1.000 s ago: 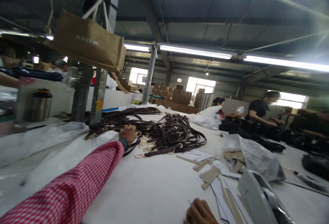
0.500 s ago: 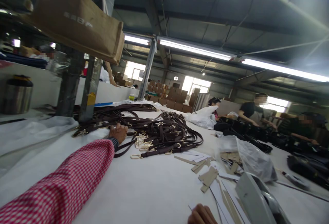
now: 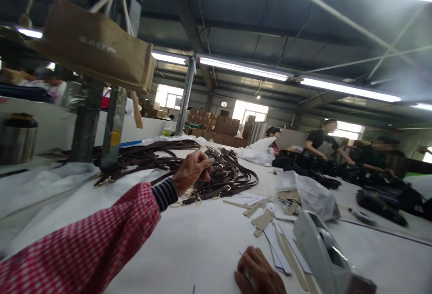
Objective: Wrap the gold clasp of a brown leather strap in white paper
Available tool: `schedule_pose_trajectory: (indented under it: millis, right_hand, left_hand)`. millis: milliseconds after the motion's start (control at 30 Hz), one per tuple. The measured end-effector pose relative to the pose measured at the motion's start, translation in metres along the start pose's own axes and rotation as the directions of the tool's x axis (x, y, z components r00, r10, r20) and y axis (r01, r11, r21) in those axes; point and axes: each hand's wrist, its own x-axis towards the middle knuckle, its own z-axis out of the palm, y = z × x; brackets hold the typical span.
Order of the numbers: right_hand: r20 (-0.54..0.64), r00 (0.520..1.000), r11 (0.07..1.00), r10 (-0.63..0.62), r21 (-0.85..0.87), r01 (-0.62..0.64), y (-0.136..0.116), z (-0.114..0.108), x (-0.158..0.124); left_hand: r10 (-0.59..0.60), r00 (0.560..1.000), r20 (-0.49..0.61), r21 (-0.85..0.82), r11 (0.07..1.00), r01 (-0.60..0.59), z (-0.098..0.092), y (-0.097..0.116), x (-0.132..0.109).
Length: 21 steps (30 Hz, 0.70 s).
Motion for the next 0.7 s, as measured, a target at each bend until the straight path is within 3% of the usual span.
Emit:
schedule_pose_trajectory:
  millis: [100,167,233,300,400,533,600,700]
  right_hand:
    - [0.092,0.989,0.970,0.113,0.207,-0.130,-0.012,-0.019,0.003]
    - [0.120,0.979,0.919,0.166,0.340,-0.198,-0.020,-0.030,0.006]
    - [0.114,0.975,0.869,0.190,0.442,-0.221,-0.026,-0.038,0.008]
    - [0.108,0.974,0.836,0.200,0.499,-0.227,-0.029,-0.043,0.009]
    - [0.136,0.966,0.815,0.222,0.518,-0.260,-0.030,-0.045,0.010]
    - [0.179,0.953,0.808,0.244,0.506,-0.301,-0.028,-0.046,0.009]
    - [0.178,0.954,0.804,0.243,0.513,-0.301,-0.026,-0.047,0.009]
    - [0.156,0.954,0.800,0.254,0.520,-0.299,-0.022,-0.045,0.009]
  left_hand:
    - [-0.132,0.985,0.111,-0.253,0.955,0.156,0.035,0.013,-0.049]
    - [-0.302,0.942,0.148,-0.446,0.830,0.336,0.055,0.013,-0.078]
    - [-0.446,0.885,0.136,-0.566,0.698,0.439,0.071,0.011,-0.094]
    - [-0.510,0.857,0.079,-0.609,0.656,0.446,0.080,0.011,-0.092]
    - [-0.546,0.838,-0.002,-0.667,0.624,0.406,0.085,0.015,-0.061]
    - [-0.538,0.841,-0.065,-0.592,0.699,0.401,0.094,0.012,-0.021]
    - [-0.533,0.845,-0.046,-0.469,0.758,0.453,0.104,-0.002,-0.022]
    - [-0.487,0.873,0.024,-0.202,0.853,0.481,0.113,-0.031,-0.047]
